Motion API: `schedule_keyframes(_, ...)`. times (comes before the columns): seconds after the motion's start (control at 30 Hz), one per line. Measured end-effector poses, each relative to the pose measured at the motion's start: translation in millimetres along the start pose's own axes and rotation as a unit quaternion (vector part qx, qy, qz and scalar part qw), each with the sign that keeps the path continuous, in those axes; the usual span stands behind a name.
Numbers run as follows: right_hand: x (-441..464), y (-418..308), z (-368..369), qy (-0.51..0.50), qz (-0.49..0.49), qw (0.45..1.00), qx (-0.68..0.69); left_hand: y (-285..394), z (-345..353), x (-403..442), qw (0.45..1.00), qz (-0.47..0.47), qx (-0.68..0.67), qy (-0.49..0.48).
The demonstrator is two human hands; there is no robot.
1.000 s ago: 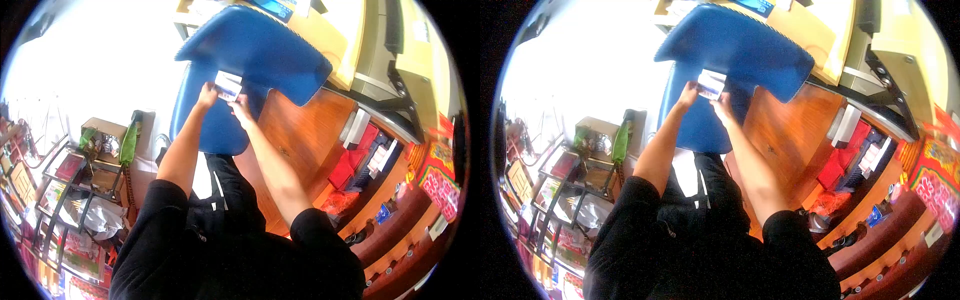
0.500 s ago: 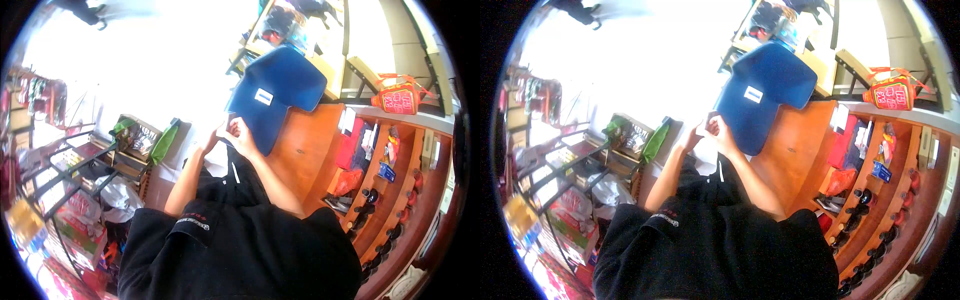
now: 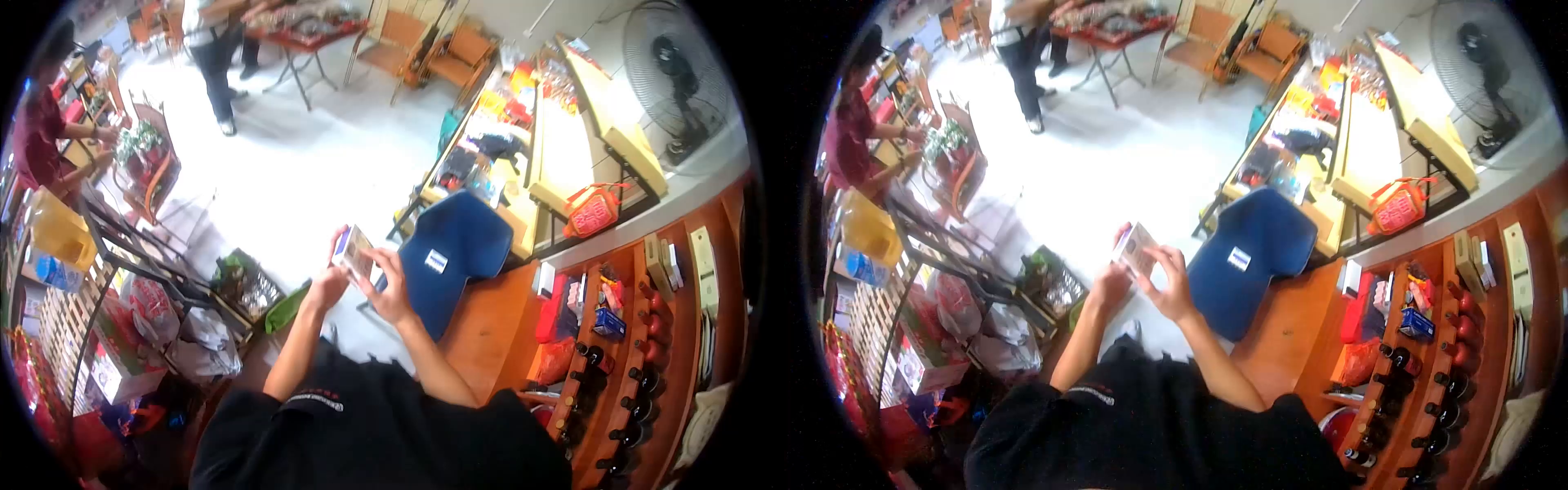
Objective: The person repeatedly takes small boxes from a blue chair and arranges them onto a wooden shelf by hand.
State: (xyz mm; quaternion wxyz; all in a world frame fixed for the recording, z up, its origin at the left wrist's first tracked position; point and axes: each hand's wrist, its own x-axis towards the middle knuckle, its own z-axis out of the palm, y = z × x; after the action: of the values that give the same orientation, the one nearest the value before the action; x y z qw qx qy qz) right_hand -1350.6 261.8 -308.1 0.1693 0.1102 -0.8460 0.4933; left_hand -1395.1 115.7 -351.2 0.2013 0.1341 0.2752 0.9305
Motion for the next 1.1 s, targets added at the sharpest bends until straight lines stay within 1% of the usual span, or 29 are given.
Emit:
schedule_keyframes(0.03, -8.6, -8.0, -8.8, 0.032, -0.037, 0.998, -0.026, 2.2, 17.2, -5.5, 1.000, 0.004, 0.000, -0.019)
schedule_keyframes(0.07, -22.2, -15.7, -17.8, 0.063, -0.036, 0.997, -0.029, 4.0, 37.3, -11.6, 0.999, -0.007, -0.041, -0.022)
schedule_keyframes(0.1, -36.7, -21.3, -27.4, 0.094, -0.035, 0.994, -0.031, 1.6, 57.1, -17.3, 0.998, -0.009, -0.052, -0.023)
schedule_keyframes(0.17, -72.6, -16.5, -44.6, 0.113, -0.019, 0.992, 0.050, -0.1, 102.6, -35.7, 0.998, -0.036, 0.006, -0.047)
schedule_keyframes(0.2, -92.3, -23.4, -55.0, 0.110, 0.007, 0.980, 0.166, -11.7, 113.6, -43.4, 0.995, -0.047, 0.037, -0.075)
schedule_keyframes(0.23, -116.9, -23.0, -61.3, 0.097, 0.040, 0.943, 0.317, -24.9, 122.6, -54.0, 0.990, -0.065, 0.070, -0.100)
schedule_keyframes(0.27, -136.8, -50.9, -76.7, 0.100, 0.047, 0.914, 0.390, -38.8, 132.7, -63.9, 0.983, -0.063, 0.114, -0.131)
schedule_keyframes(0.3, -163.4, -48.3, -84.5, 0.121, 0.070, 0.900, 0.413, -49.8, 144.8, -73.6, 0.972, -0.067, 0.157, -0.160)
schedule_keyframes(0.33, -187.2, -59.9, -92.6, 0.154, 0.094, 0.879, 0.440, -51.6, 167.6, -87.8, 0.956, -0.095, 0.204, -0.187)
schedule_keyframes(0.37, -212.6, -71.0, -102.2, 0.182, 0.135, 0.877, 0.425, -56.4, 190.1, -104.2, 0.937, -0.124, 0.245, -0.216)
schedule_keyframes(0.43, -270.4, -89.0, -116.8, 0.259, 0.125, 0.874, 0.391, -76.5, 221.6, -136.6, 0.907, -0.179, 0.233, -0.301)
schedule_keyframes(0.5, -323.8, -122.3, -133.0, 0.309, 0.084, 0.874, 0.365, -106.3, 243.5, -169.1, 0.852, -0.146, 0.302, -0.401)
schedule_keyframes(0.53, -347.4, -143.2, -136.7, 0.346, 0.073, 0.863, 0.361, -120.7, 252.6, -187.3, 0.830, -0.157, 0.281, -0.455)
schedule_keyframes(0.57, -383.2, -151.9, -137.5, 0.366, 0.078, 0.868, 0.326, -131.3, 261.4, -206.2, 0.799, -0.135, 0.296, -0.506)
schedule_keyframes(0.63, -450.8, -174.1, -121.9, 0.431, 0.089, 0.859, 0.260, -136.4, 286.3, -250.7, 0.713, -0.122, 0.321, -0.612)
schedule_keyframes(0.67, -477.0, -198.2, -111.3, 0.467, 0.132, 0.841, 0.239, -142.7, 292.3, -275.7, 0.669, -0.149, 0.289, -0.669)
schedule_keyframes(0.7, -496.6, -223.1, -103.1, 0.505, 0.173, 0.816, 0.222, -151.0, 293.3, -296.5, 0.659, -0.153, 0.286, -0.679)
schedule_keyframes(0.73, -517.4, -256.3, -89.9, 0.528, 0.180, 0.816, 0.152, -156.0, 294.4, -321.6, 0.652, -0.154, 0.281, -0.687)
schedule_keyframes(0.77, -538.9, -274.9, -77.7, 0.590, 0.175, 0.779, 0.120, -164.1, 295.0, -341.8, 0.609, -0.171, 0.241, -0.736)
schedule_keyframes(0.83, -589.2, -321.0, -38.3, 0.584, 0.260, 0.765, 0.075, -174.8, 282.9, -403.4, 0.640, -0.210, 0.202, -0.711)
schedule_keyframes(0.87, -615.8, -336.7, -22.7, 0.588, 0.297, 0.751, 0.037, -179.1, 279.5, -437.1, 0.641, -0.239, 0.183, -0.706)
schedule_keyframes(0.9, -641.3, -353.2, -10.2, 0.595, 0.272, 0.756, 0.004, -181.1, 283.9, -464.7, 0.644, -0.261, 0.171, -0.698)
schedule_keyframes(0.93, -666.7, -365.0, 2.1, 0.620, 0.281, 0.731, 0.053, -174.7, 291.5, -490.9, 0.636, -0.262, 0.162, -0.708)
schedule_keyframes(1.0, -713.8, -409.3, 27.6, 0.651, 0.284, 0.695, 0.107, -159.8, 304.6, -551.8, 0.616, -0.279, 0.139, -0.723)
schedule_keyframes(1.03, -728.3, -440.9, 27.9, 0.611, 0.348, 0.705, -0.093, -155.3, 313.7, -573.1, 0.610, -0.284, 0.130, -0.728)
schedule_keyframes(1.07, -741.8, -469.3, 28.6, 0.543, 0.399, 0.681, -0.287, -149.4, 326.8, -591.2, 0.585, -0.234, 0.137, -0.764)
schedule_keyframes(1.1, -754.7, -493.9, 32.1, 0.556, 0.398, 0.671, -0.287, -145.7, 338.6, -610.0, 0.573, -0.235, 0.135, -0.773)
